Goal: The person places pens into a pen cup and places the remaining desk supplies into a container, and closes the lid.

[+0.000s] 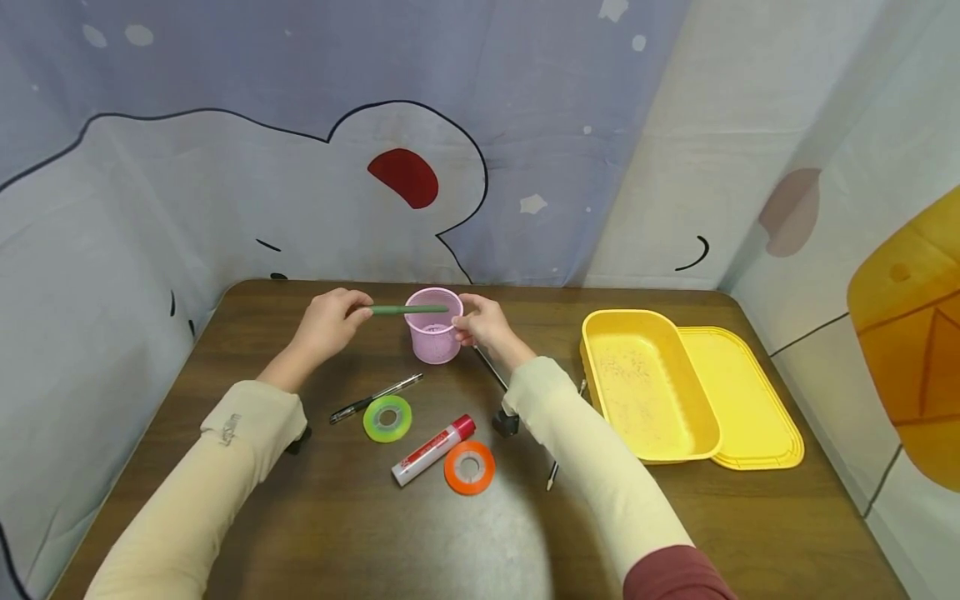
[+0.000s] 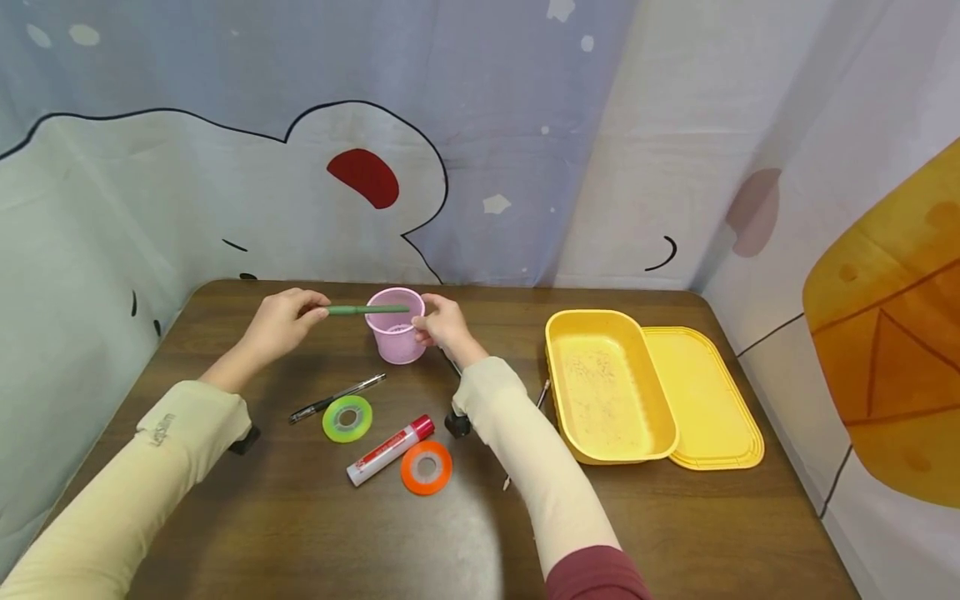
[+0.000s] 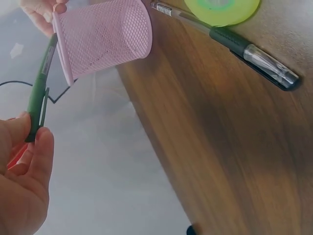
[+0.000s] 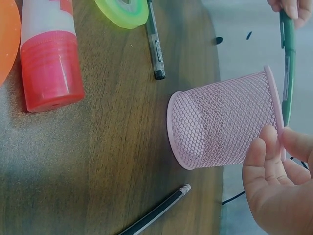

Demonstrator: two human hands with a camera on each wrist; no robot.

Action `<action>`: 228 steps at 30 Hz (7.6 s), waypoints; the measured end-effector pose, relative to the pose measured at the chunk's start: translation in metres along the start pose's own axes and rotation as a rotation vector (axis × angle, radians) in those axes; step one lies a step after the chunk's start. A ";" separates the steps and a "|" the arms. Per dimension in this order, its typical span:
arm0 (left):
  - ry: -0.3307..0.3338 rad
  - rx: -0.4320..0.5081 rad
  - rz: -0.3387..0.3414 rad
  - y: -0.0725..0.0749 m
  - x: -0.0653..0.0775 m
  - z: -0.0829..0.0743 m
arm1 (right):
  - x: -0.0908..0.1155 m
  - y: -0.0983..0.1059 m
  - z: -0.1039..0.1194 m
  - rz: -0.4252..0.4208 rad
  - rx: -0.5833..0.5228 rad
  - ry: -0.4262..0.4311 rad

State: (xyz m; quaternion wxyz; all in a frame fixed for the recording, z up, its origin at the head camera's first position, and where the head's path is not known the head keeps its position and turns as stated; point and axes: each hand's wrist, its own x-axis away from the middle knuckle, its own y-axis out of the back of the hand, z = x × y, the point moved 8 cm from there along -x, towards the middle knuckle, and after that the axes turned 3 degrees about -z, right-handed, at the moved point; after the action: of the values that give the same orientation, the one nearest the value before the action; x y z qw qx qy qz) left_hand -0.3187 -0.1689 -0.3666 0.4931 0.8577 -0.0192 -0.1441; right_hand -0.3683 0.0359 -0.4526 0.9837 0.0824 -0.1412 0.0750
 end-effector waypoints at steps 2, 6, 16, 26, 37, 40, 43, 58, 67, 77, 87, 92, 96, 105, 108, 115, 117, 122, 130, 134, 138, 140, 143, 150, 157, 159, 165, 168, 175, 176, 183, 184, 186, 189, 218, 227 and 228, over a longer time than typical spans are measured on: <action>-0.014 -0.013 -0.003 -0.001 -0.002 -0.004 | 0.000 0.000 0.001 0.000 0.004 0.004; -0.036 -0.039 0.000 -0.004 -0.006 -0.009 | 0.001 -0.001 0.002 -0.002 0.012 0.009; -0.062 -0.073 0.014 -0.015 -0.013 -0.019 | 0.004 -0.001 0.003 -0.001 0.015 0.004; -0.072 -0.053 -0.030 -0.023 -0.017 -0.024 | 0.001 -0.001 0.000 -0.001 0.010 0.000; -0.084 -0.011 -0.036 -0.034 -0.015 -0.026 | 0.001 -0.001 0.000 -0.004 0.015 0.008; -0.087 -0.001 -0.034 -0.035 -0.015 -0.025 | 0.002 -0.001 0.000 -0.001 0.016 0.006; -0.086 0.010 -0.029 -0.035 -0.014 -0.023 | 0.002 0.000 0.000 0.002 0.018 0.004; -0.071 0.016 0.026 -0.031 0.005 -0.004 | 0.002 -0.002 0.001 0.010 0.013 0.004; -0.063 0.017 0.067 -0.030 0.023 0.015 | 0.002 -0.001 0.000 0.005 0.018 0.001; -0.023 0.016 0.118 -0.036 0.043 0.038 | 0.005 -0.001 0.002 0.008 0.011 0.004; 0.020 0.030 0.141 -0.044 0.063 0.058 | 0.005 -0.002 0.002 0.013 0.013 0.009; 0.029 0.026 0.157 -0.052 0.073 0.067 | 0.004 -0.002 0.001 0.013 0.014 0.012; 0.020 0.024 0.160 -0.056 0.081 0.071 | 0.005 -0.002 0.001 0.009 0.016 0.013; 0.017 0.024 0.152 -0.064 0.097 0.083 | 0.005 -0.003 0.001 0.003 0.004 0.009; 0.026 0.033 0.161 -0.066 0.100 0.086 | 0.005 -0.003 0.001 0.003 -0.004 0.009; 0.027 0.041 0.197 -0.072 0.104 0.089 | 0.005 -0.003 0.001 0.002 -0.021 0.012; 0.026 0.033 0.207 -0.073 0.104 0.090 | 0.005 -0.003 0.002 0.001 -0.023 0.013; 0.017 0.008 0.218 -0.075 0.106 0.088 | 0.006 -0.003 0.002 0.001 -0.022 0.012; 0.012 -0.022 0.206 -0.076 0.106 0.085 | 0.006 -0.003 0.002 -0.001 -0.015 0.019; 0.007 -0.044 0.210 -0.076 0.106 0.084 | 0.006 -0.003 0.002 -0.005 -0.018 0.018; -0.005 -0.059 0.206 -0.076 0.106 0.082 | 0.005 -0.003 0.002 -0.007 -0.024 0.014; -0.008 -0.059 0.205 -0.075 0.106 0.081 | 0.005 -0.004 0.002 -0.004 -0.028 0.016; -0.003 -0.052 0.202 -0.074 0.106 0.080 | 0.004 -0.004 0.001 -0.003 -0.033 0.016; -0.003 -0.050 0.171 -0.066 0.104 0.077 | 0.004 -0.003 0.001 -0.002 -0.021 0.016; -0.025 -0.028 0.147 -0.055 0.098 0.072 | 0.004 -0.002 0.001 0.002 -0.011 0.010; -0.031 -0.026 0.135 -0.052 0.096 0.071 | 0.004 -0.002 0.001 0.002 -0.008 0.010; -0.040 -0.011 0.104 -0.038 0.091 0.067 | 0.005 -0.003 0.001 0.002 -0.001 0.011; -0.034 -0.005 0.098 -0.031 0.088 0.066 | 0.005 -0.003 0.001 0.002 0.000 0.012; -0.013 0.005 0.086 -0.012 0.073 0.060 | 0.004 -0.003 0.002 0.003 0.008 0.012; -0.014 0.001 0.080 -0.009 0.070 0.059 | 0.005 -0.002 0.002 0.003 0.007 0.012; 0.011 -0.010 0.083 0.007 0.054 0.050 | 0.006 -0.003 0.002 0.005 -0.018 0.014; 0.014 -0.012 0.088 0.009 0.052 0.049 | 0.006 -0.003 0.002 0.005 -0.024 0.013; 0.017 -0.016 0.093 0.012 0.048 0.046 | 0.006 -0.003 0.002 0.004 -0.030 0.011; 0.020 -0.035 0.097 0.016 0.042 0.043 | 0.005 -0.003 0.002 0.003 -0.035 0.006; 0.026 -0.182 0.168 0.016 -0.005 0.022 | 0.005 -0.004 0.005 0.013 -0.006 0.022; 0.019 -0.258 0.194 0.012 -0.013 0.010 | 0.006 -0.005 0.006 0.026 -0.039 0.030; 0.020 -0.258 0.191 0.010 -0.014 0.009 | 0.006 -0.005 0.006 0.025 -0.037 0.029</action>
State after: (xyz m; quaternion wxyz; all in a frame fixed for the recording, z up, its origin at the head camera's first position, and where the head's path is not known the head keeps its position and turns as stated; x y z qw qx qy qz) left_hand -0.3331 -0.1793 -0.3588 0.6110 0.7828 -0.0769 -0.0892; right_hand -0.3633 0.0311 -0.4462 0.9860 0.0613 -0.1291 0.0858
